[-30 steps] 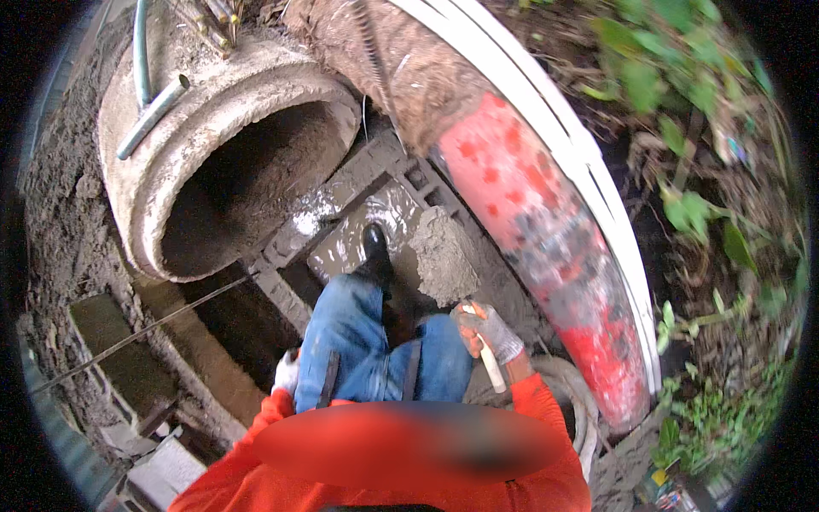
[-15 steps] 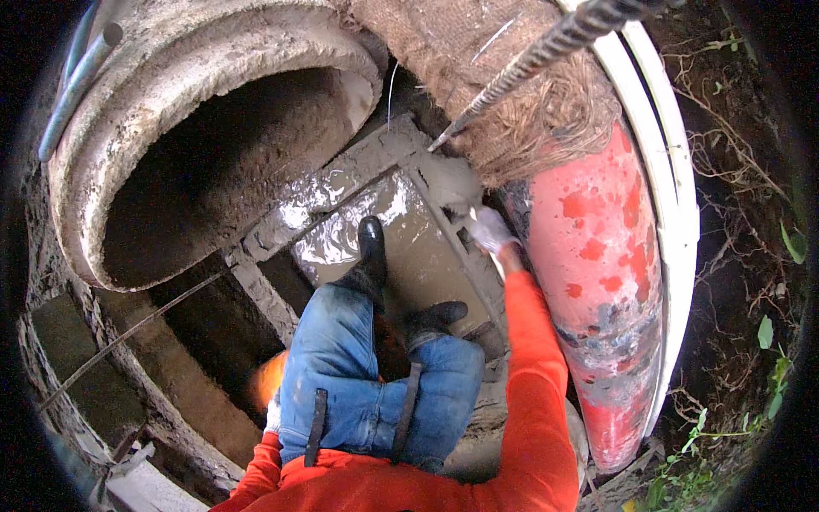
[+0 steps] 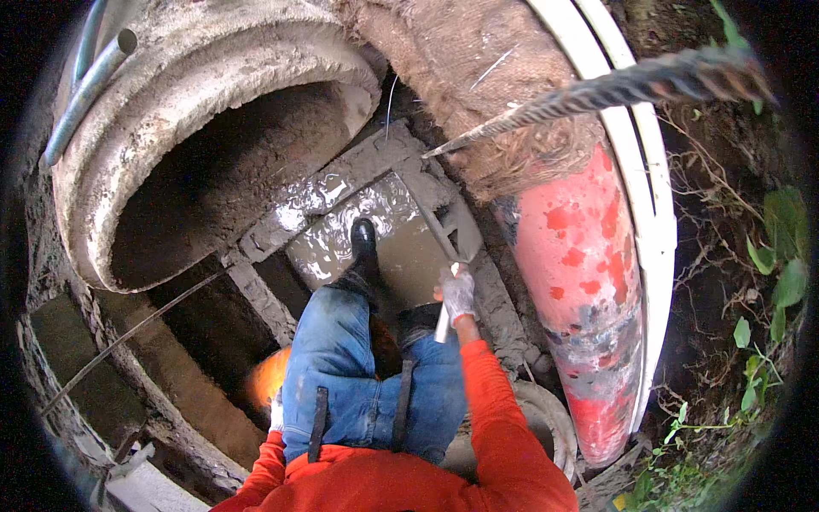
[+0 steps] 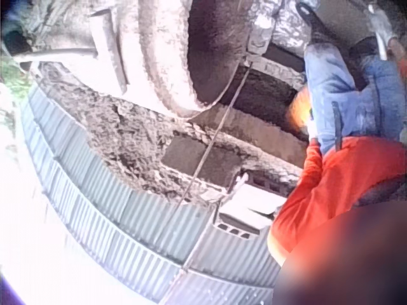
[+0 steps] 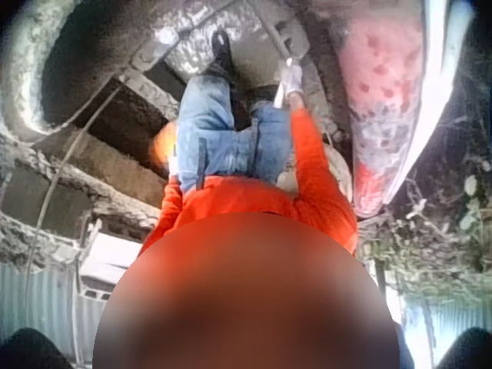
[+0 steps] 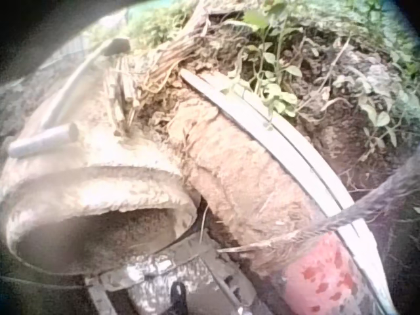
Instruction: The person scoops wet cement from a mixing container with a trowel and applies it to the interior walls of a large pipe. The person repeatedly smooths the cement along the pipe's inner surface and around a red pipe section.
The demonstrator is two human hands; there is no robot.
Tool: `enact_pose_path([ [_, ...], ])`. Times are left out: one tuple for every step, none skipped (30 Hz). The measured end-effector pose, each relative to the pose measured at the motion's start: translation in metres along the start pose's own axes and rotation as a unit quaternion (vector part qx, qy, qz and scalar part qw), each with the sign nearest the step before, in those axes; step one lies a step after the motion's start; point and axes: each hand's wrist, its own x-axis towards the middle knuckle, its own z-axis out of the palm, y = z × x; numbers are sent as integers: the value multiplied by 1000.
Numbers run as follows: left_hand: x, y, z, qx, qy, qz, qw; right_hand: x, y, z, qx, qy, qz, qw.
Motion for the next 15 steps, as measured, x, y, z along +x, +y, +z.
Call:
enact_pose_path([
  [-3, 6, 1, -51, -1, -5, 999, 11, 9, 1, 60, 14, 14, 998],
  [-7, 13, -1, 30, -4, -16, 999, 22, 13, 11, 120, 28, 28, 992],
  [-9, 14, -1, 30, 7, -23, 999, 36, 14, 23, 181, 39, 42, 982],
  [-13, 11, -3, 31, 16, -30, 999, 53, 14, 33, 162, 35, 50, 985],
  [-9, 10, -4, 32, 22, -32, 999, 70, 14, 45, 175, 30, 44, 983],
  [-4, 17, -5, 107, 3, -64, 992, 86, 6, 60, 174, 50, 39, 983],
  [-5, 0, -6, 137, 37, -28, 989, 92, -1, 82, 174, 65, 47, 982],
  [-4, -13, -19, 103, 39, -31, 993, 97, -9, 98, 161, 61, 40, 984],
  [-4, -14, -14, 59, 32, -37, 997, 101, -17, 104, 140, 64, 26, 988],
  [-4, -12, -10, 95, 37, -39, 994, 107, -20, 105, 136, 86, 8, 987],
  [-3, -10, -4, 132, 40, -40, 990, 110, -24, 99, 30, 86, -20, 996],
  [-7, -11, 0, 166, 52, -45, 984, 105, -36, 101, -80, 76, -44, 993],
  [-4, -22, -7, 60, 40, -65, 995, 98, -47, 102, -186, 64, -65, 978],
  [2, -42, -24, -43, 30, -82, 995, 93, -52, 105, -351, 107, -123, 922],
  [8, -36, -15, -42, 20, -68, 997, 94, -52, 87, -436, 126, -195, 870],
])
